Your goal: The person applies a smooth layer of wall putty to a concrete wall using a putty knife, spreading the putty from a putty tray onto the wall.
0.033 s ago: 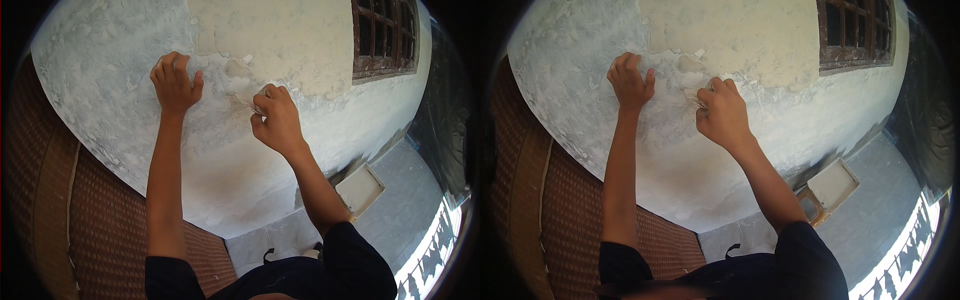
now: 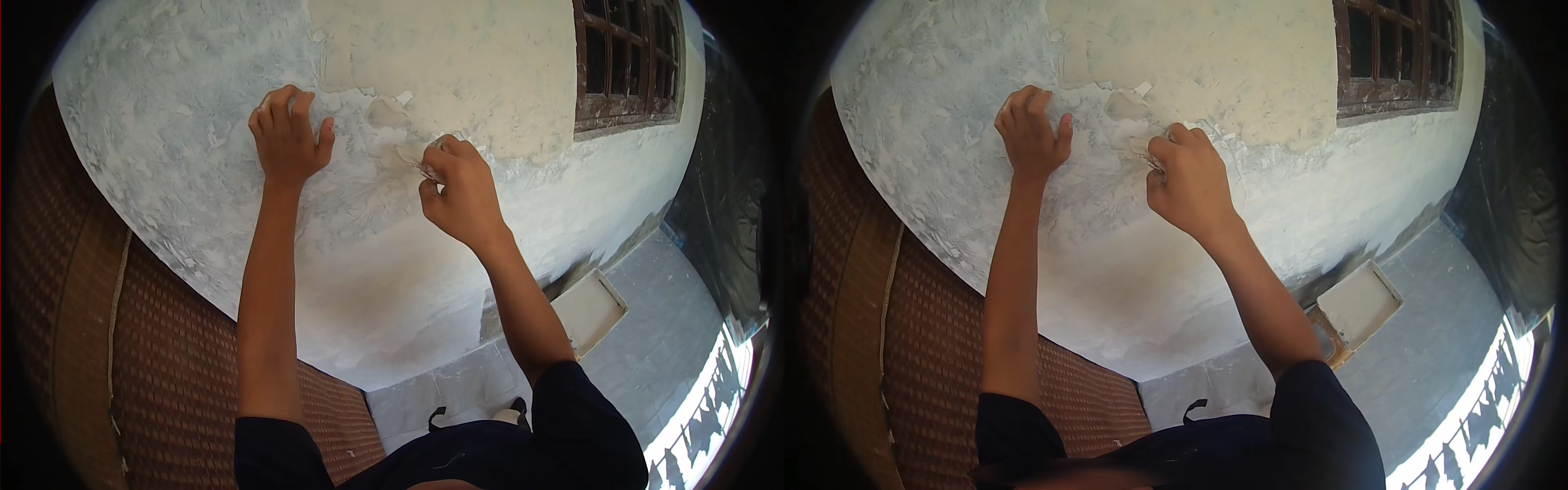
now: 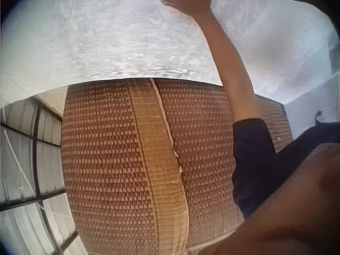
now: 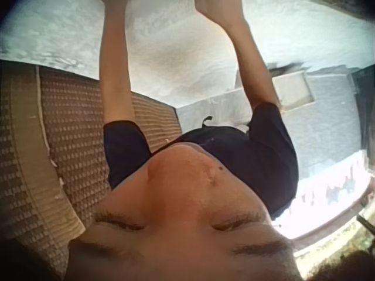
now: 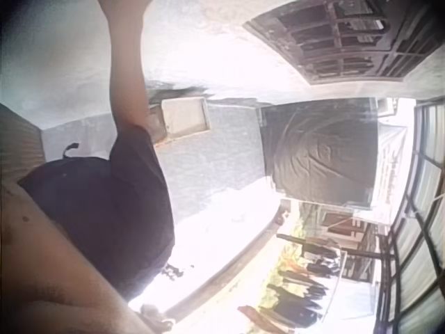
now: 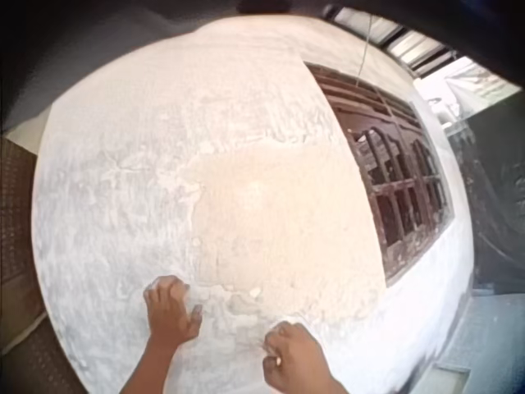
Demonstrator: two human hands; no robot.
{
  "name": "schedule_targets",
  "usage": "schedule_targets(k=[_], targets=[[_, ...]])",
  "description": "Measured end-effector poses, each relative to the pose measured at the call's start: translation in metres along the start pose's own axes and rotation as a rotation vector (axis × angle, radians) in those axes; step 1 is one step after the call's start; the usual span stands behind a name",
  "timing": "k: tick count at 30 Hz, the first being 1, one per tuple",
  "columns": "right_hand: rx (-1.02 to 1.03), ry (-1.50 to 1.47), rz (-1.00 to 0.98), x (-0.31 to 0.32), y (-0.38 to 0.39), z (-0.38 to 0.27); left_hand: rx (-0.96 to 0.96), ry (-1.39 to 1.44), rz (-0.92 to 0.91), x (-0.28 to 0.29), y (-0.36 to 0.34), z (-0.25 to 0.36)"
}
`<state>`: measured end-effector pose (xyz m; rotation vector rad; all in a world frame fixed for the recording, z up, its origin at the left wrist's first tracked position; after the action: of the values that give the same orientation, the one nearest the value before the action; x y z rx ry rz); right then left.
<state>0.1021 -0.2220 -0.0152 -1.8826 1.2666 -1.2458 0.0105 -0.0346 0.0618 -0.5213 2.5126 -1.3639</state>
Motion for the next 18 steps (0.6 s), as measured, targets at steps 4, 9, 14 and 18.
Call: schedule_targets(k=[4,9,14,18], targets=[[0.034,-0.155,-0.014,0.033,-0.028,0.037,-0.042,0.003,-0.033,-0.006,-0.01,0.017],[-0.046,-0.187,-0.053,0.05,-0.066,0.039,-0.064,0.033,0.017,-0.014,-0.028,0.036],[0.083,-0.27,0.042,0.043,-0.099,0.037,-0.048,0.002,0.039,-0.018,-0.021,0.038],[0.28,-0.172,0.034,0.023,-0.113,0.025,-0.019,-0.022,0.054,-0.02,-0.023,0.032]])
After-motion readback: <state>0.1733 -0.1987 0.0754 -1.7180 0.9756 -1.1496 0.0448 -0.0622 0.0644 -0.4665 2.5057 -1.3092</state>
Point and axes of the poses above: each hand's wrist, its own y-axis away from the middle knuckle, its own x-axis out of the back of the hand, z = x × y, the point moved 7 cm from there along -y, towards the middle knuckle, and after that the axes turned 3 degrees about -y, right-handed, at the moved point
